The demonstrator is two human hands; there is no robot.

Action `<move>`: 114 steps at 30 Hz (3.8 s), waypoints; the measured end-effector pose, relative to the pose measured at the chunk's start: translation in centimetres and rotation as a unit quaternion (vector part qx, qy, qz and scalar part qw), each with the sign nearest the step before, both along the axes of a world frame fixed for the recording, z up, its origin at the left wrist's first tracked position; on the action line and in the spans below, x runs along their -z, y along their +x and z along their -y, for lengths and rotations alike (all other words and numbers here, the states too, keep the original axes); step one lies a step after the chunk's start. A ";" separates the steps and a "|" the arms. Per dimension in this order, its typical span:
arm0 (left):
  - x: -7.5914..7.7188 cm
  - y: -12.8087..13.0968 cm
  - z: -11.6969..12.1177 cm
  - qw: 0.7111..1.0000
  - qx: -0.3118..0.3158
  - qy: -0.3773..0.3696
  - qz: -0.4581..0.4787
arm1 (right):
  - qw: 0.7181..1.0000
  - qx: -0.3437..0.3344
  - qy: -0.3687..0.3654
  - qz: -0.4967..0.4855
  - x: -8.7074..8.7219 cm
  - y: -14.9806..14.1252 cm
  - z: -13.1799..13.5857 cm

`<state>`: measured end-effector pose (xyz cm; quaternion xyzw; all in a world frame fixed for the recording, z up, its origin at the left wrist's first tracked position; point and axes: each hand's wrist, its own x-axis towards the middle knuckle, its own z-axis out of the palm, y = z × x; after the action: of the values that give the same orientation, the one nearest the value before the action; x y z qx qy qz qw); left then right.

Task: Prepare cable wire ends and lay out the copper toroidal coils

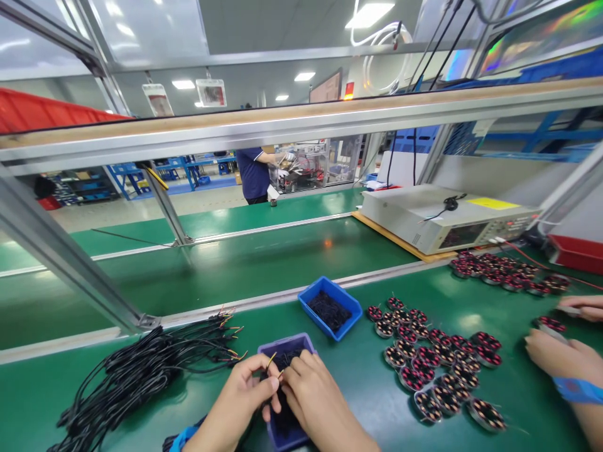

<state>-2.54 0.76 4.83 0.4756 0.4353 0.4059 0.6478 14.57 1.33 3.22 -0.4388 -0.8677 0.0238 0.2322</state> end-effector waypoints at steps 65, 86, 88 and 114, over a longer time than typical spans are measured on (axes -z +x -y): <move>-1.0 0.7 0.3 0.999 -0.045 0.001 -0.028 | 0.949 -0.051 -0.032 -0.311 -2.5 1.4 0.4; -0.7 0.4 0.4 0.996 -0.028 0.040 -0.072 | 0.920 -0.029 -0.144 -0.364 -3.7 2.2 0.7; -0.6 0.4 0.4 0.996 -0.027 0.047 -0.068 | 0.919 -0.029 -0.153 -0.363 -3.6 2.2 0.7; -1.1 0.4 0.7 0.998 0.039 -0.012 0.050 | 0.920 -0.061 -0.245 -0.301 -3.1 1.1 0.4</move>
<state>-2.18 0.04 5.95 0.4634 0.3883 0.3978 0.6901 15.67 0.90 6.28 -0.4003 -0.7493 0.3802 0.3657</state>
